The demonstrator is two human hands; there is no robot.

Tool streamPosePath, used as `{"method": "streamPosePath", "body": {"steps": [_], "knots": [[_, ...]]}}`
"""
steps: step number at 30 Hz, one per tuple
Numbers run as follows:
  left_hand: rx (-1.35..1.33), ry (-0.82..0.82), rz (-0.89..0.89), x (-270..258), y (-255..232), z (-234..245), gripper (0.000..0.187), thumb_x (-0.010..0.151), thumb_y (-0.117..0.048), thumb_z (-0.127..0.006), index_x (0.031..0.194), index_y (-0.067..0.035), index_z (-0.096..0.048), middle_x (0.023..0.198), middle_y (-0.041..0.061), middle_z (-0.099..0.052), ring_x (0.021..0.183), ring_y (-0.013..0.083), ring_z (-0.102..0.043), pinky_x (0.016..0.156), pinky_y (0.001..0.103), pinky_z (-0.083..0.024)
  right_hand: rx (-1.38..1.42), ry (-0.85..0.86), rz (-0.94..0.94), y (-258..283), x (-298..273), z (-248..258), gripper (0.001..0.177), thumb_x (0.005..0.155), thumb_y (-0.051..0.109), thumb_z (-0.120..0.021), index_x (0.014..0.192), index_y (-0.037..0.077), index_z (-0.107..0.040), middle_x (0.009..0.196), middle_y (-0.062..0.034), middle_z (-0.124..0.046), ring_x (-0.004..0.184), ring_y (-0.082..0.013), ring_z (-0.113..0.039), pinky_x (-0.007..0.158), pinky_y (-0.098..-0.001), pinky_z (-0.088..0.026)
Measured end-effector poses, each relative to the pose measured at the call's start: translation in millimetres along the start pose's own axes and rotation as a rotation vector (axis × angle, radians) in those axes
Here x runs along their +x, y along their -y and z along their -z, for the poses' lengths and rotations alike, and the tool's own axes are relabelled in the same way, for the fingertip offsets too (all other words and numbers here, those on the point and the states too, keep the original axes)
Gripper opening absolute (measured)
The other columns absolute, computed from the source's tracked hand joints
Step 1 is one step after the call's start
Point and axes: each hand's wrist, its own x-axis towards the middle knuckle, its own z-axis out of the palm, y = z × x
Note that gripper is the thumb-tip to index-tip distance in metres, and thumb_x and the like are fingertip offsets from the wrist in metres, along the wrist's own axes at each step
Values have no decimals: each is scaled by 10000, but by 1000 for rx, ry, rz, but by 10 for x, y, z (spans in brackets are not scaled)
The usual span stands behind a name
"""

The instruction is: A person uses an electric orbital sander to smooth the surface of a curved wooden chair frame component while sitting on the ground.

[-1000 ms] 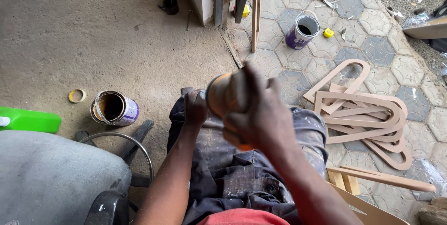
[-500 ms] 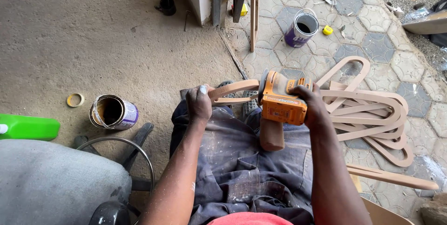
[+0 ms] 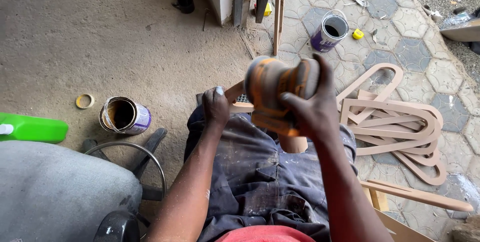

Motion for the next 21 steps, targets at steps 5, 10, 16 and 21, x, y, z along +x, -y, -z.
{"method": "streamPosePath", "body": {"steps": [5, 10, 16, 21], "knots": [[794, -339, -1019, 224, 1078, -244, 89, 890, -49, -610, 818, -87, -646, 706, 87, -499, 715, 291, -592, 672, 397, -474, -278, 123, 104, 380, -306, -46, 1065, 602, 256, -801, 1574, 350, -375, 1307, -245, -543, 1145, -590, -590, 999, -651, -479], [-266, 162, -162, -342, -191, 214, 391, 857, -123, -407, 734, 95, -707, 689, 181, -745, 583, 252, -701, 587, 337, -575, -347, 170, 163, 157, -190, 91, 1139, 551, 113, -878, 1565, 338, -411, 1173, -122, -544, 972, -343, -660, 847, -456, -571], [7, 193, -129, -248, -196, 161, 388, 822, -351, -461, 671, -206, -788, 609, 56, -703, 690, 265, -715, 711, 326, -544, -61, 16, -48, -717, 338, 340, 970, 665, 322, -845, 1545, 337, -438, 1230, -205, -588, 1133, -399, -625, 946, -505, -479], [81, 285, -82, -271, -144, 129, 374, 794, -381, -467, 689, -239, -797, 630, 79, -698, 694, 320, -693, 707, 367, -542, 174, 56, -150, -845, 372, 450, 945, 659, 140, -827, 1528, 247, -471, 1129, -236, -580, 998, -364, -612, 797, -502, -525]]}}
